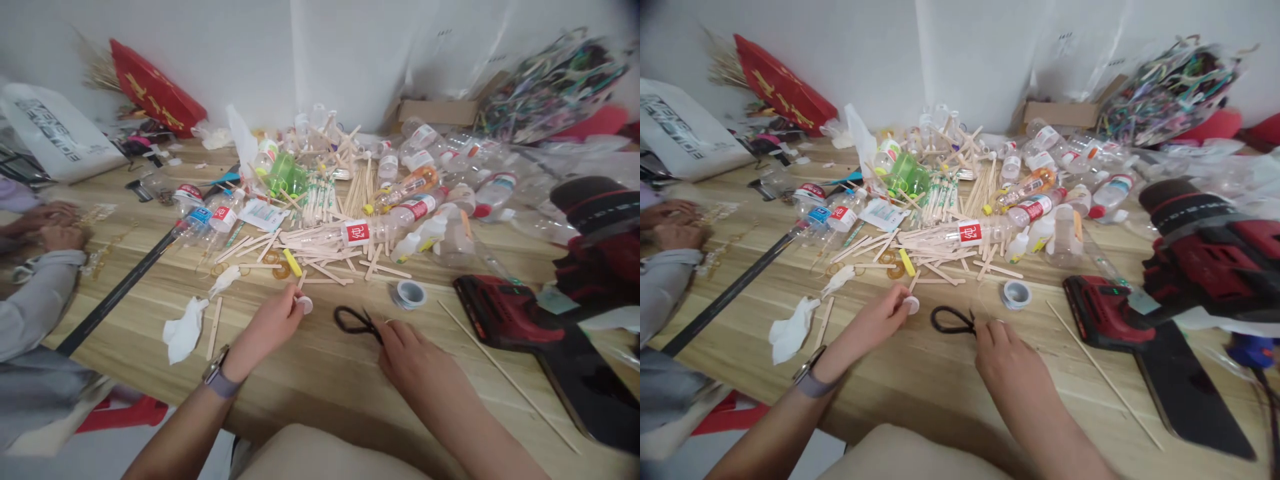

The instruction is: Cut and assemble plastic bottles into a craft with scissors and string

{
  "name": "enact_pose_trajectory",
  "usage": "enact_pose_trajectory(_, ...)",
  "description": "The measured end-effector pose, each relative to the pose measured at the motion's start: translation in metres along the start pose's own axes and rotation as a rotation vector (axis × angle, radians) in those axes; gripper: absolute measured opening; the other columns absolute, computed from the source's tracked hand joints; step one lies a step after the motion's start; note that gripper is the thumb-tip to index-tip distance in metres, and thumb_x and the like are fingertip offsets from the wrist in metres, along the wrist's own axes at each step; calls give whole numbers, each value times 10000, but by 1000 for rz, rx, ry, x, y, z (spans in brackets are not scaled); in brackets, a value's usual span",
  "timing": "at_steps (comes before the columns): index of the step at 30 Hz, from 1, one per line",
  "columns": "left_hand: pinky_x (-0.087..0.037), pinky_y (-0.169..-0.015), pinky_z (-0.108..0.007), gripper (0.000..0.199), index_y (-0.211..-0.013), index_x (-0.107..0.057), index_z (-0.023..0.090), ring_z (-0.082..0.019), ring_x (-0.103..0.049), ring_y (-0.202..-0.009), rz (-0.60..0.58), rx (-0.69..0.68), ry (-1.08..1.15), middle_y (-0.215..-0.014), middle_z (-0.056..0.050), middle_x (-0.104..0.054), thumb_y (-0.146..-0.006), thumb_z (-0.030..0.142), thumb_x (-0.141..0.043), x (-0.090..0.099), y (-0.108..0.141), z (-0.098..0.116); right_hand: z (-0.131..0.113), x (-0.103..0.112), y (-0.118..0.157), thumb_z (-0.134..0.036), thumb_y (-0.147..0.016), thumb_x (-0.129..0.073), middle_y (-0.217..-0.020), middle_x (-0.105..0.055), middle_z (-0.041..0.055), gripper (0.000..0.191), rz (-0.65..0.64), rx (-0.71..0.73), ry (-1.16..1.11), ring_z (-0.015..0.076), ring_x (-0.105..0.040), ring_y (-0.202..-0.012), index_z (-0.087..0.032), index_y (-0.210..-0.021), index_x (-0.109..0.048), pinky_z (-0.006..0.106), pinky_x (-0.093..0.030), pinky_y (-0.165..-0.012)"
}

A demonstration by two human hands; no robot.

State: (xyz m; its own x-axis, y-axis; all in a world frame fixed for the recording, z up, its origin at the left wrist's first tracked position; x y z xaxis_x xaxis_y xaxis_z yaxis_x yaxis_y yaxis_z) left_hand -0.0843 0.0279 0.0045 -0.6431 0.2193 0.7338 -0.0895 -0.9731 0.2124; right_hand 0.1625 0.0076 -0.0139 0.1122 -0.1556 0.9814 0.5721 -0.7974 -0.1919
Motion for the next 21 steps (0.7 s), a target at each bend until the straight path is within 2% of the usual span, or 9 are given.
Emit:
enact_pose_trajectory(2,-377,-638,-290,209,-1030,-517,195,-200,-596,-700,-19,-20,-78,-748,-4,-621,-922,351,-430,0,-4,0,14,13,3,-94,-848,-455,-892,-661,108,276,111,17,-77,238,-660,-743,-125,-1083,-595,320,-521,-575)
enact_pose_trajectory(4,-397,-646,-297,280,-1099,-509,182,-217,-623,-734,11,-18,-155,-779,-20,-641,-918,392,-466,5,-8,3,26,26,2,-166,-891,-448,-839,-654,77,180,168,-27,-274,201,-648,-697,-163,-999,-592,293,-518,-589)
enact_pose_trajectory(8,-444,-670,-313,223,-1064,-530,180,-222,-640,-726,214,-147,-352,-764,-29,-655,-926,350,-489,18,-27,21,41,34,-6,-321,-912,-399,-695,-611,25,231,125,-359,-816,151,-559,-509,-192,-919,-589,253,-444,-445)
enact_pose_trajectory(10,-454,-828,-362,190,-1031,-541,172,-253,-627,-942,296,-213,-394,-969,-95,-668,-921,323,-509,22,-45,33,39,28,-11,-386,-876,-401,-667,-614,33,288,84,-465,-972,164,-557,-500,-184,-902,-604,266,-439,-440)
enact_pose_trajectory(12,-374,-999,-438,300,-1120,-523,140,-308,-522,-1179,339,-264,-425,-1214,-170,-594,-888,322,-576,23,-67,43,30,21,-14,-411,-853,-420,-669,-633,46,308,43,-455,-931,186,-589,-560,-182,-886,-623,284,-456,-503)
enact_pose_trajectory(14,-337,-1045,-459,449,-1198,-494,129,-332,-462,-1253,333,-305,-437,-1294,-185,-551,-823,304,-669,20,-89,50,15,15,-16,-382,-887,-417,-682,-642,45,288,-89,-382,-749,194,-603,-620,-190,-860,-630,293,-452,-571)
enact_pose_trajectory(17,-385,-1003,-458,544,-1234,-487,116,-338,-530,-1176,284,-320,-423,-1218,-191,-599,-770,275,-723,13,-115,54,-8,8,-13,-304,-905,-514,-773,-669,52,181,-383,-310,-514,214,-636,-714,-187,-826,-628,308,-447,-637)
enact_pose_trajectory(19,-423,-956,-454,534,-1243,-490,103,-338,-574,-1109,262,-312,-393,-1172,-200,-615,-775,242,-705,8,-125,54,-20,7,-12,-254,-838,-646,-851,-684,75,85,-456,-322,-462,256,-659,-797,-171,-856,-640,330,-461,-677)
enact_pose_trajectory(21,-439,-937,-447,506,-1251,-492,96,-333,-585,-1092,251,-305,-345,-1165,-204,-612,-791,214,-667,6,-130,52,-27,7,-11,-207,-798,-700,-928,-683,107,153,-483,-349,-435,290,-664,-868,-149,-929,-646,355,-477,-718)
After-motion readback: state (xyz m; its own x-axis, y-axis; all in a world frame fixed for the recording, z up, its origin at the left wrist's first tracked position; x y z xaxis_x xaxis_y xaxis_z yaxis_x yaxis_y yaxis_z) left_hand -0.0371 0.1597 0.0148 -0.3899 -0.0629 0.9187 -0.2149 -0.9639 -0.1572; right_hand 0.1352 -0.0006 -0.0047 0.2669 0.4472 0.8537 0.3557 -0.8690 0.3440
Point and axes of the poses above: each hand's wrist, its own y-axis away from the middle knuckle, its own x-axis out of the back of the hand, z = x × y, the point moved 2 cm from there along -y, towards the middle knuckle
